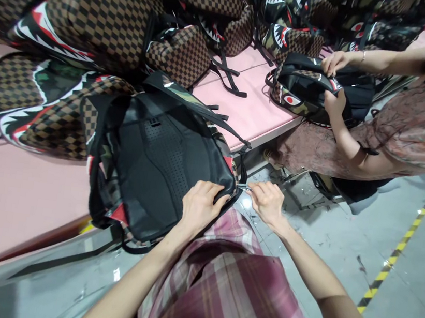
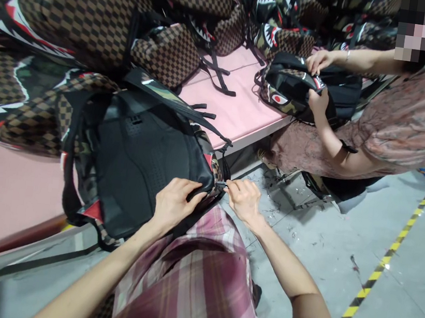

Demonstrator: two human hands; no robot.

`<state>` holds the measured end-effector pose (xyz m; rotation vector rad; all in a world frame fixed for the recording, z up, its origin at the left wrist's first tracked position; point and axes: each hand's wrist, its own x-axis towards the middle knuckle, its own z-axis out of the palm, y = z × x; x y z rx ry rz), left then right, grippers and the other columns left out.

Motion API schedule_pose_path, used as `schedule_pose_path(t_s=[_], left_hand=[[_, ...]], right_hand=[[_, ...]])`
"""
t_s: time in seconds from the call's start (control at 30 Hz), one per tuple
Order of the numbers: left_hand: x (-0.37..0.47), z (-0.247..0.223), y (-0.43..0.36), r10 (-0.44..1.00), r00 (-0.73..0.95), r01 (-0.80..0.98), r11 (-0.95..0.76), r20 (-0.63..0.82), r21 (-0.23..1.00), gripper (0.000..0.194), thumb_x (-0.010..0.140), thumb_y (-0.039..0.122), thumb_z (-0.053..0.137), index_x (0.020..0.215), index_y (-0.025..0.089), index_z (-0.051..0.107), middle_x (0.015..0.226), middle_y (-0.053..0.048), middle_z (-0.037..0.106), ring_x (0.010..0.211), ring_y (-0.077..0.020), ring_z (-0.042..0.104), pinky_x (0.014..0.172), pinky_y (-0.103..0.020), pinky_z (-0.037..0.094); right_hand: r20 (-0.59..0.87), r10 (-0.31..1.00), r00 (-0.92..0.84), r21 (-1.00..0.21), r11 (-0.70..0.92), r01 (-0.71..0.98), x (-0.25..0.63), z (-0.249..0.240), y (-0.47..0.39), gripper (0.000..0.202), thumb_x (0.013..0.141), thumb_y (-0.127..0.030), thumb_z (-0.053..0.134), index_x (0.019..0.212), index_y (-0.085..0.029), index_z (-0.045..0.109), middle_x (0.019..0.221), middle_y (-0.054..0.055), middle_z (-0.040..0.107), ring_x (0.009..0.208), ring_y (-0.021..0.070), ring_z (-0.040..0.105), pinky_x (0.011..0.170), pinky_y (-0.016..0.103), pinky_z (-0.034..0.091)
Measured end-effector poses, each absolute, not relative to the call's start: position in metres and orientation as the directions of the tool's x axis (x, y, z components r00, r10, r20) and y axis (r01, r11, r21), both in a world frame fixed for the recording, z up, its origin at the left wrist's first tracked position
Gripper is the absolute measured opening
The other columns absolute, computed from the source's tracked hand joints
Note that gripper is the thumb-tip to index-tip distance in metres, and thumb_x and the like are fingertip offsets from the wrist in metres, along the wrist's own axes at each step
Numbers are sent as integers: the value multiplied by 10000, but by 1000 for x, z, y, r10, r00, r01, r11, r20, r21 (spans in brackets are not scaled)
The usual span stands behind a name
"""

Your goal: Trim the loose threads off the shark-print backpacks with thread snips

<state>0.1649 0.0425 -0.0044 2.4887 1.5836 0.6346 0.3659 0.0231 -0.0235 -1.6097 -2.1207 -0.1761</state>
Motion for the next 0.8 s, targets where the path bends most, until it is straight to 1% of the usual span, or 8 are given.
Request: schedule_pose_path(t_s=[0.1,0.17,0.27,0.37,0.47,0.53,0.63,0.8], left_hand=[[167,4,47,893,380,829,-444,239,341,294,860,407,479,946,191,660,910,-39,676,845,-182,569,721,-280,449],[172,9,50,888,409,824,-458,211,332,280,871,389,462,948,204,658,932,-36,668,856,-179,566,725,-276,443],[183,15,57,875,466,833,-485,134,267,249,864,358,479,983,224,652,943,-34,645,865,-184,552,706,-278,434],[197,23,66,870,493,851,-486,16,197,221,852,312,498,983,237,659,928,-39,615,859,-187,545,635,-265,415],[210,31,72,862,490,869,-471,-130,151,220,858,253,466,892,203,678,904,-64,598,835,-196,551,578,-260,394],[217,36,73,853,485,875,-472,-192,111,252,863,187,418,858,163,669,908,-90,595,837,-209,552,579,-269,401],[225,41,69,845,488,870,-491,-219,44,295,850,91,351,895,122,641,957,-125,590,870,-231,547,598,-289,431],[229,42,63,843,486,860,-508,-232,-45,308,838,44,314,926,85,607,981,-142,572,887,-260,554,583,-307,464]], right_hand=[[431,879,-207,-170,304,937,365,-23,24,223,892,-320,493,946,-184,661,837,43,681,724,160,500,634,307,277],[422,882,-211,-165,303,939,366,-22,24,228,896,-320,485,939,-182,662,837,47,680,725,163,498,631,309,273],[411,885,-217,-173,309,935,366,-22,24,232,900,-317,477,938,-181,661,835,55,676,738,169,503,630,310,272],[405,889,-214,-185,309,933,366,-22,24,238,904,-315,466,949,-183,659,832,56,674,742,174,507,634,312,280],[399,895,-200,-199,298,934,365,-23,23,245,909,-313,455,958,-186,658,825,53,671,738,173,507,638,314,287],[396,898,-190,-208,290,934,364,-24,21,241,909,-310,455,960,-188,657,815,51,669,735,172,507,638,316,286],[411,896,-169,-217,276,936,362,-24,19,225,901,-312,471,933,-191,658,784,38,665,712,168,503,632,318,280],[446,884,-139,-238,267,934,361,-26,16,203,887,-313,498,897,-188,658,744,24,657,685,167,499,630,314,279]])
